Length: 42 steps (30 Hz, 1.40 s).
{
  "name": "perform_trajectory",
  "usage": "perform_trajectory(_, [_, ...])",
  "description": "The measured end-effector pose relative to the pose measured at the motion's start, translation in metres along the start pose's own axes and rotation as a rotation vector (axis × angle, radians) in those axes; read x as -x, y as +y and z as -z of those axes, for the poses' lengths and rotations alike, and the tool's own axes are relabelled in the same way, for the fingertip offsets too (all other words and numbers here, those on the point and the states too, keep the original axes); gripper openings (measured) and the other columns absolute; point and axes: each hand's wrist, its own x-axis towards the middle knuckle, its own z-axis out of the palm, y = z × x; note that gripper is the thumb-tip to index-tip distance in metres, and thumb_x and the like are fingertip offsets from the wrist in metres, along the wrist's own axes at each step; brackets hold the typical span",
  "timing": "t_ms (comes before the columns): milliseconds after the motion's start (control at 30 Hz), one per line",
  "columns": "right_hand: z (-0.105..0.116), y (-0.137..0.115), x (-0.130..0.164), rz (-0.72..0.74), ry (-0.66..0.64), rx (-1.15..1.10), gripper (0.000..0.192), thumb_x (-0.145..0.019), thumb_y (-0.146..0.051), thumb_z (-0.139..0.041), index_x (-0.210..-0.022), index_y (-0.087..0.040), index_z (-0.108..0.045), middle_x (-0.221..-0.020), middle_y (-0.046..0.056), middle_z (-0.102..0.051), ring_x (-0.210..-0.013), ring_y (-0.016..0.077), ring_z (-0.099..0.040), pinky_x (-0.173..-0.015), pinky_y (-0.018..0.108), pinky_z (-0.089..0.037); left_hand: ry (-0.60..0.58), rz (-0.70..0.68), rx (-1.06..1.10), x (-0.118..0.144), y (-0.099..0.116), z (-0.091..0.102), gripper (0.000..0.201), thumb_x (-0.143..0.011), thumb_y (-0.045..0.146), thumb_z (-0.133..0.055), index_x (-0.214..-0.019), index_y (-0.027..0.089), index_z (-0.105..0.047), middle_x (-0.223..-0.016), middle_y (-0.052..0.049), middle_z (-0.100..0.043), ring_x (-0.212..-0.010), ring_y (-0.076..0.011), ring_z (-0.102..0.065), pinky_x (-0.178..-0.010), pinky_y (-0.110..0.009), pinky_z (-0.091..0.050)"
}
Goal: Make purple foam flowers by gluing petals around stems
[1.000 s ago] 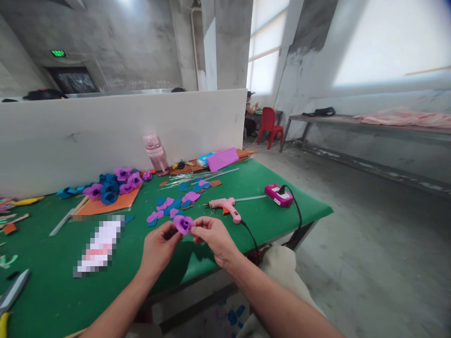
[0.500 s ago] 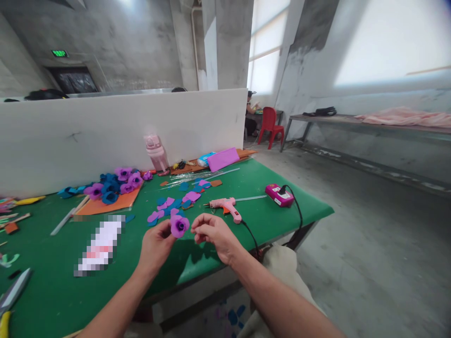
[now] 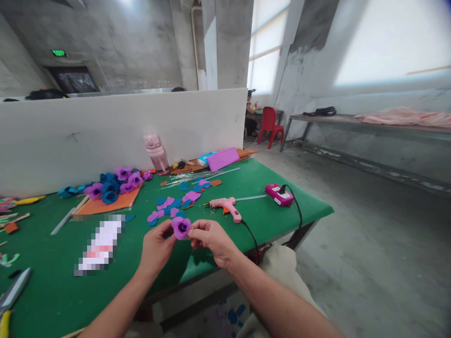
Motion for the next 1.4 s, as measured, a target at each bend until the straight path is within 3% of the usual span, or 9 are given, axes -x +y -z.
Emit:
perform_trajectory(300, [0.001,0.002,-0.002,0.005,0.009,-0.018,0.008,-0.058,-0.023,-0.06,-0.061,-0.016,-0.056,-0.047,-0.005,-0.052,-0.044,0.0069,-0.046,-0.048,0.02,-0.034,-0.014,-0.045,-0.102,0.004,0.0,-0.001,0.018,-0.069,0.03,-0.062,-0.081,0.02,-0.07,-0.073,0.002,-0.07,-0.068,-0.0159,-0.062,-0.065,-0.023,-0.046])
perform_trajectory(467, [0.0,0.004,-0.002,0.163,0.055,0.073,0.005,-0.059,-0.021,-0.059,-0.06,-0.016,-0.055,-0.051,-0.005,-0.05,-0.047,0.0072,-0.043,-0.049,0.021,-0.034,-0.07,0.051,-0.038,0.001,-0.002,-0.002,0.025,-0.069,0.036,-0.064,-0.085,0.019,-0.071,-0.072,0.001,-0.071,-0.064,-0.0163,-0.063,-0.06,-0.023,-0.046])
perform_trajectory(600, [0.003,0.006,-0.003,0.282,0.05,0.204,0.006,-0.062,-0.021,-0.06,-0.061,-0.016,-0.056,-0.056,-0.004,-0.052,-0.051,0.008,-0.043,-0.05,0.021,-0.033,-0.081,0.093,0.037,-0.001,-0.001,-0.002,0.025,-0.067,0.037,-0.065,-0.077,0.016,-0.07,-0.064,0.001,-0.069,-0.061,-0.0156,-0.061,-0.059,-0.023,-0.046])
perform_trajectory(733, [0.008,0.0,-0.003,0.203,-0.022,0.186,0.007,-0.061,-0.022,-0.06,-0.06,-0.016,-0.057,-0.054,-0.004,-0.052,-0.049,0.0076,-0.044,-0.05,0.021,-0.035,-0.07,0.108,-0.008,-0.002,0.0,0.001,0.024,-0.068,0.038,-0.063,-0.07,0.015,-0.069,-0.063,0.001,-0.068,-0.063,-0.0159,-0.06,-0.06,-0.023,-0.044])
perform_trajectory(833, [0.011,-0.006,-0.003,0.151,0.018,0.131,0.01,-0.063,-0.025,-0.059,-0.062,-0.016,-0.057,-0.053,-0.004,-0.052,-0.048,0.0075,-0.046,-0.05,0.021,-0.038,-0.07,0.095,-0.049,-0.002,-0.003,0.002,0.025,-0.069,0.038,-0.062,-0.075,0.016,-0.07,-0.064,0.001,-0.068,-0.065,-0.0164,-0.06,-0.06,-0.022,-0.043])
perform_trajectory(1100, [0.007,-0.008,-0.001,0.178,0.054,0.133,0.017,-0.066,-0.032,-0.064,-0.067,-0.015,-0.058,-0.051,-0.004,-0.052,-0.047,0.0074,-0.047,-0.049,0.02,-0.038,-0.103,-0.034,-0.084,0.001,-0.005,0.0,0.018,-0.073,0.029,-0.058,-0.079,0.018,-0.07,-0.072,0.002,-0.069,-0.067,-0.0135,-0.059,-0.063,-0.018,-0.042])
perform_trajectory(1400, [0.011,-0.008,-0.002,0.163,0.056,0.095,0.019,-0.066,-0.033,-0.062,-0.063,-0.016,-0.056,-0.052,-0.004,-0.053,-0.048,0.0081,-0.047,-0.051,0.022,-0.038,-0.122,-0.066,-0.072,0.001,0.0,-0.001,0.017,-0.073,0.029,-0.058,-0.077,0.018,-0.07,-0.072,0.002,-0.069,-0.067,-0.0135,-0.06,-0.064,-0.019,-0.042])
